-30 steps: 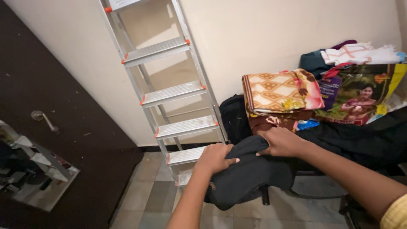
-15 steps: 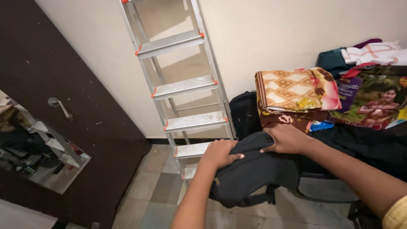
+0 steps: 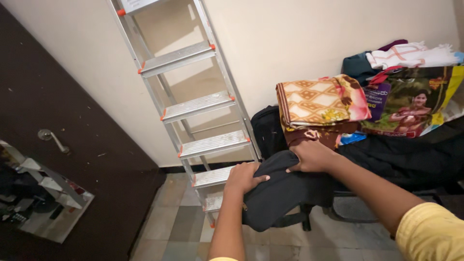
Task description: The person coils a white cable and places it on a shelf, then unfolds and refolds a yellow cloth before coiling the cable of a hair dryer and placing both the cloth and the dryer back on the shelf among other items. The person then picks up and examines a tube of cream and moves several items around the top shelf before picking up a black bag from the floor and coiling its strap.
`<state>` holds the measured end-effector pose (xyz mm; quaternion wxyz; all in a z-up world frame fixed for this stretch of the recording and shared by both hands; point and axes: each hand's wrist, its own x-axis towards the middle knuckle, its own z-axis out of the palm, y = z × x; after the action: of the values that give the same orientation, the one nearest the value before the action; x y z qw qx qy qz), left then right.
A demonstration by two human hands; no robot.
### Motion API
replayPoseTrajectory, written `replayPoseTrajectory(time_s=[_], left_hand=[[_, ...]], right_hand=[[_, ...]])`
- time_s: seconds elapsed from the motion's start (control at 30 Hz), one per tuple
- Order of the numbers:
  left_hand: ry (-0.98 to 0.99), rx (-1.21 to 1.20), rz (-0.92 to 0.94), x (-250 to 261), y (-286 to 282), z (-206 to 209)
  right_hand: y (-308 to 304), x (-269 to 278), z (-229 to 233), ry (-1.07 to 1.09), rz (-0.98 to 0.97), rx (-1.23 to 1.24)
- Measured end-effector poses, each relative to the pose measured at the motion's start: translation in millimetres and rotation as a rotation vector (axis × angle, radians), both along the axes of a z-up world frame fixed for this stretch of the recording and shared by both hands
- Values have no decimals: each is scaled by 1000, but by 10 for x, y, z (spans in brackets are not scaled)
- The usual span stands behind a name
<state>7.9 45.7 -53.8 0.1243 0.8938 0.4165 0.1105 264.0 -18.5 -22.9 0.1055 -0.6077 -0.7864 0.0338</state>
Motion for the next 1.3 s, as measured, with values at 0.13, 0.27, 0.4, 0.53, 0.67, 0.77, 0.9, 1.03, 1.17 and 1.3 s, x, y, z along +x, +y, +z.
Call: replayPoseTrajectory(time_s=[0.13, 0.27, 0.4, 0.53, 0.67, 0.77, 0.9, 1.03, 1.17, 1.3], left_hand=[[2, 0, -55, -4, -32, 16], [9, 24, 7, -53, -98, -13], [26, 50, 83, -210, -92, -38], [23, 138, 184, -460, -86, 10], [66, 230, 292, -797, -132, 106], [63, 247, 341, -1112, -230, 166], [85, 253, 392, -1501, -473, 214], [138, 209, 453, -1818, -812, 212], [108, 180, 456, -1982, -1106, 188], [112, 168, 476, -2021, -1284, 156]], right_hand=[[-84, 14, 12, -29, -71, -73], [-144, 1, 7, -49, -86, -90], [-64, -109, -21, -35, -45, -45], [120, -342, 25, -91, -50, -11], [262, -648, 121, -66, 25, 33], [316, -942, 194, -58, 68, 9], [302, -1311, 235, -14, 184, -15], [197, -1578, 198, -46, 288, -36], [70, -1755, 121, -3, 404, -53], [-56, -1815, 95, 1, 418, -59]])
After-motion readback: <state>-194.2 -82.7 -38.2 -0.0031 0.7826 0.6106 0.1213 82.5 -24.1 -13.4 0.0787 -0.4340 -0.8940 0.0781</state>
